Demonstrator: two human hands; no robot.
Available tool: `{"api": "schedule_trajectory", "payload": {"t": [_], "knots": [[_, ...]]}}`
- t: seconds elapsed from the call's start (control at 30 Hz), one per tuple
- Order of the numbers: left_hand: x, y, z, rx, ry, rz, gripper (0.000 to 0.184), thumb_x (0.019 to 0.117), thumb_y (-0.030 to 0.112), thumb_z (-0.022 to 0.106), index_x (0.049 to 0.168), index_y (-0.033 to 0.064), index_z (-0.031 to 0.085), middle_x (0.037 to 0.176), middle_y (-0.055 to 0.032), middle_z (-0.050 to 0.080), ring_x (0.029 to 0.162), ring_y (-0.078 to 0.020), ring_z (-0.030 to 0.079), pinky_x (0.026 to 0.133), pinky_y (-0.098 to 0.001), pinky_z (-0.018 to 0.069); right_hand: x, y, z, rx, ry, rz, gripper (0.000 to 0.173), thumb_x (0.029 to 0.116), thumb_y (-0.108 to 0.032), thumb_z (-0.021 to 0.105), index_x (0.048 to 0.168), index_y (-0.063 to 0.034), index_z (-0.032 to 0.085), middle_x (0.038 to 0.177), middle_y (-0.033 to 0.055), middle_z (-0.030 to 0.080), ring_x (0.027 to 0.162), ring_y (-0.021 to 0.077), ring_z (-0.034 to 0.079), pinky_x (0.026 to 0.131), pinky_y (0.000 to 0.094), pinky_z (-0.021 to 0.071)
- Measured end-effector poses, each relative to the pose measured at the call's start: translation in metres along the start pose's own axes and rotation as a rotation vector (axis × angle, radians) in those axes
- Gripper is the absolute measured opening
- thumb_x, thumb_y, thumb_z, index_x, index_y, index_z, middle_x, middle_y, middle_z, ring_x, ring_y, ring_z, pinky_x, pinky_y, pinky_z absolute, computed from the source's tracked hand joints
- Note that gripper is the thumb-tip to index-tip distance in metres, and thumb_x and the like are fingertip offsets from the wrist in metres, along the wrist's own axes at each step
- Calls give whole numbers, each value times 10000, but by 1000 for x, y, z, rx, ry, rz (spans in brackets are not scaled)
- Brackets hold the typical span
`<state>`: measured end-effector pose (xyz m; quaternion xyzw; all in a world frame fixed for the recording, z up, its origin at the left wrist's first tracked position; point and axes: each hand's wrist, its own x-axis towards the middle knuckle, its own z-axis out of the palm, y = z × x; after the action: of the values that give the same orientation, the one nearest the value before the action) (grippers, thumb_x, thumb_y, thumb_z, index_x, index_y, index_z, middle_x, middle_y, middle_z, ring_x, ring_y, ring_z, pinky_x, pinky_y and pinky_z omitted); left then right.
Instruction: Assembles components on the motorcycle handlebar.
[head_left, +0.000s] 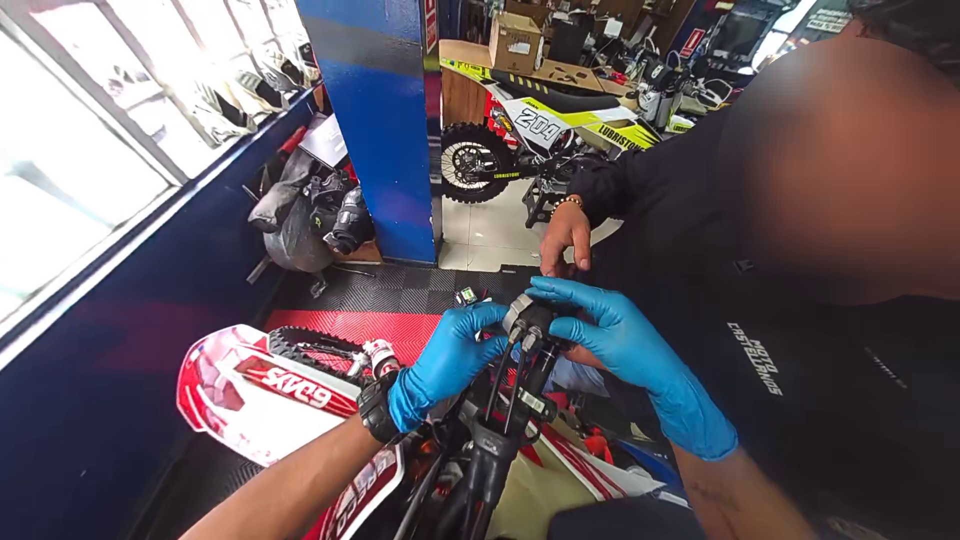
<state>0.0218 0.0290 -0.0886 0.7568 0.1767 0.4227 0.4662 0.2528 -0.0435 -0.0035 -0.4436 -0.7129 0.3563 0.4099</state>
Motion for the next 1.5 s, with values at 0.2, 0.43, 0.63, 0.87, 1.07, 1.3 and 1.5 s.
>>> {"api": "schedule_trajectory", "payload": {"t": [0.2,0.43,0.63,0.87,1.07,1.3,1.5], "knots": [[3,-6,-9,-248,-36,-170,194,886,61,765,1076,27,744,991,23,750,920,-35,697,864,-226,586,-1,5,-1,-12,-3,-19,400,980,8,587,1376,65,581,1329,125,670,1208,175,657,1042,316,555],[7,-10,-25,-339,-155,-219,168,916,82,737,1074,29,711,966,21,723,873,-38,672,808,-216,569,-1,5,-4,-94,-6,-40,411,989,-22,575,1390,65,571,1338,125,669,1239,215,643,1073,359,546],[6,-11,-33,-370,-163,-242,164,934,100,728,1083,34,711,950,34,725,867,-22,673,803,-204,570,-5,3,-2,-159,25,-31,419,988,-47,590,1394,54,575,1355,123,662,1251,216,637,1080,360,540],[1,-14,-31,-518,-167,-320,229,922,10,708,1151,13,695,1022,-3,750,916,-64,712,841,-235,602,-5,2,-2,-173,12,-32,408,996,-28,556,1391,75,566,1362,144,652,1255,234,634,1077,367,545],[-1,-16,-29,-558,-148,-334,250,892,-30,730,1138,7,706,1022,-23,754,923,-85,718,844,-248,607,-5,1,-1,-179,18,-35,400,993,-16,554,1381,78,572,1355,145,655,1247,234,639,1072,363,549],[-2,-17,-26,-529,-116,-337,217,873,-14,755,1084,29,729,977,3,755,884,-63,713,813,-230,604,-5,1,-1,-192,14,-40,401,993,-20,550,1382,75,573,1360,149,650,1249,235,636,1076,370,545],[-3,-18,-24,-499,-107,-326,224,872,10,765,1092,32,731,976,8,755,876,-60,712,801,-222,604,-6,1,0,-175,-6,-41,423,991,-52,586,1398,58,568,1375,147,637,1256,228,625,1078,373,539]]}}
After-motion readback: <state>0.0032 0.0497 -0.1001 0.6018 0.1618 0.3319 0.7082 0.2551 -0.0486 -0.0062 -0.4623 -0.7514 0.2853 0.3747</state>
